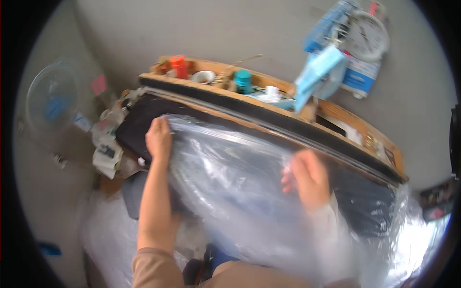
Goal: Covering a large monitor or flat-screen panel with a clear plastic protective sheet.
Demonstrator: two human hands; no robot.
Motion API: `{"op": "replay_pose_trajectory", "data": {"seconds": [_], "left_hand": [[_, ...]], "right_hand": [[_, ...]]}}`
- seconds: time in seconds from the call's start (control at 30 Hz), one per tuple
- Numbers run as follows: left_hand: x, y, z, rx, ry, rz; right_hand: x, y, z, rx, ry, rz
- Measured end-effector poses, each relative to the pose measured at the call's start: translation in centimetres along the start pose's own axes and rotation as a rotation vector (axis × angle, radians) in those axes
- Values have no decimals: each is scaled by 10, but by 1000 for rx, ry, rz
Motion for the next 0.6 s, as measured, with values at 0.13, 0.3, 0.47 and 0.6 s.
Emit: {"op": "replay_pose_trajectory", "data": {"seconds": [0.13,0.3,0.47,0.6], "left_hand": [[0,-20,-1,106,-55,112],[11,-34,-17,165,-187,-57],[26,-117,-51,238,-172,-140],[29,-93,-46,180,-254,-273]], "right_hand": [[-39,12,50,-242,-143,966],[-251,85,229,-18,1031,1915],[-355,-33,390,-418,1371,559],[-405,-111,299,223,1249,1743]]}}
Point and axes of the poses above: each hand's wrist, its own z-axis away from the middle knuckle, its own x-axis out of the palm, y = z × x, the point moved 2 cm from there along -z, towards the middle knuckle, and after that the axes turned 9 degrees about z, right-handed, at the moved point
